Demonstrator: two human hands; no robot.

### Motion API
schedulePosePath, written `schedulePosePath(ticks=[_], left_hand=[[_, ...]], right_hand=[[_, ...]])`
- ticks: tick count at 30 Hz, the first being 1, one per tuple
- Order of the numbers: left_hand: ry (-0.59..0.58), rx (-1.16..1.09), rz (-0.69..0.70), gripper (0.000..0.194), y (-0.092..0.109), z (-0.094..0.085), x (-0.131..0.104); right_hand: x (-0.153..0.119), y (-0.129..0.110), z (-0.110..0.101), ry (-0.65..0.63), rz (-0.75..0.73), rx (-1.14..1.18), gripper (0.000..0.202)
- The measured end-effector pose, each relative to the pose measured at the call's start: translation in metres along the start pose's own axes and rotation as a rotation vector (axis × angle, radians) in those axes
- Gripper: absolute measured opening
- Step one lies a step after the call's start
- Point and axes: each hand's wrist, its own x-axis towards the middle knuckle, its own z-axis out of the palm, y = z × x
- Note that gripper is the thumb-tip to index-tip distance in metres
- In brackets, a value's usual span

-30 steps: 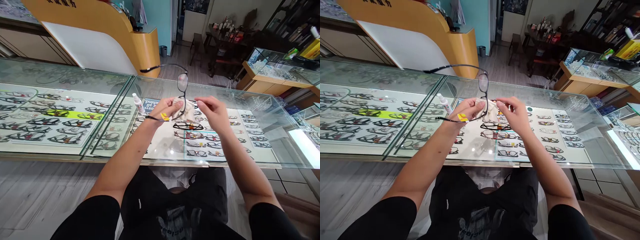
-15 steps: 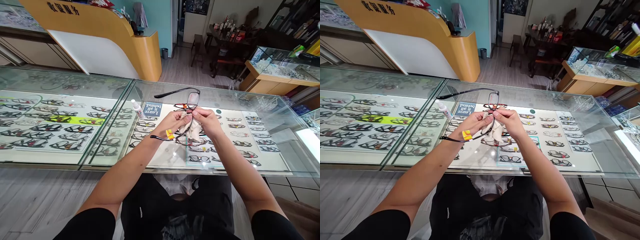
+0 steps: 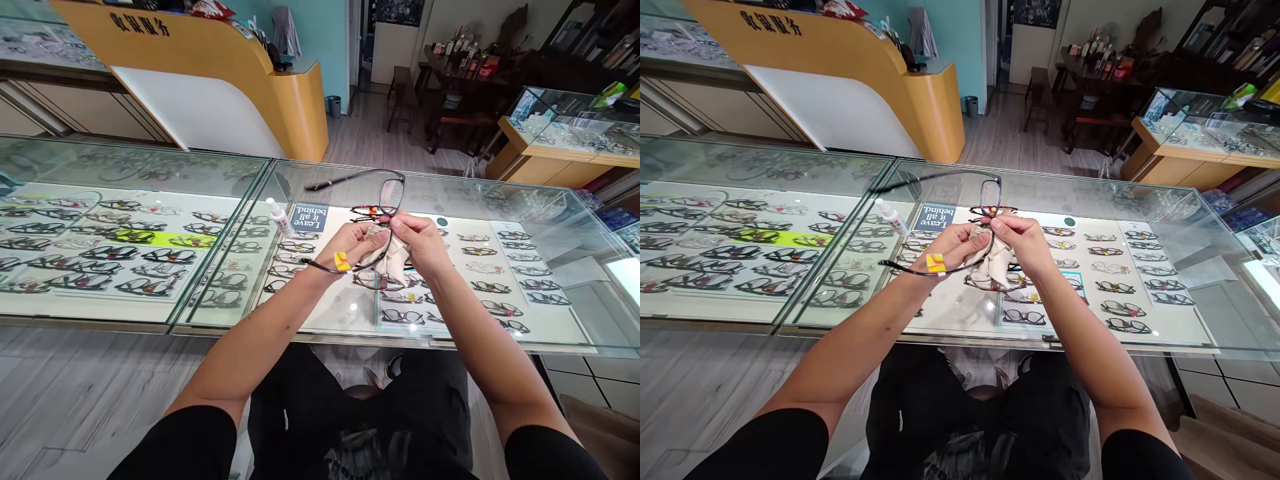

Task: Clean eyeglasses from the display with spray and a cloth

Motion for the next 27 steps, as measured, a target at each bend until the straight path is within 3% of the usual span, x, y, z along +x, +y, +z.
schedulePosePath(ticks=[9, 16, 23, 27], left_hand=[[-0.125, -0.062, -0.069, 0.066, 0.001, -0.011, 0.003], [0.110, 0.013, 0.056, 0.057, -0.014, 0.000, 0.006], [-0.042, -0.118, -0.029, 0.060, -0.010, -0.008, 0.012], [0.007, -0.142, -0.019, 0.069, -0.011, -0.008, 0.010]], right_hand=[[0.001, -0.004, 0.003, 0.031, 0.067, 0.160, 0.031], [0.004, 0.009, 0.001, 0.024, 0.066, 0.134, 0.028], [0.005, 0.004, -0.001, 0.060, 0.100, 0.176, 0.031], [0.003, 0.004, 0.002, 0.037, 0.096, 0.117, 0.038]])
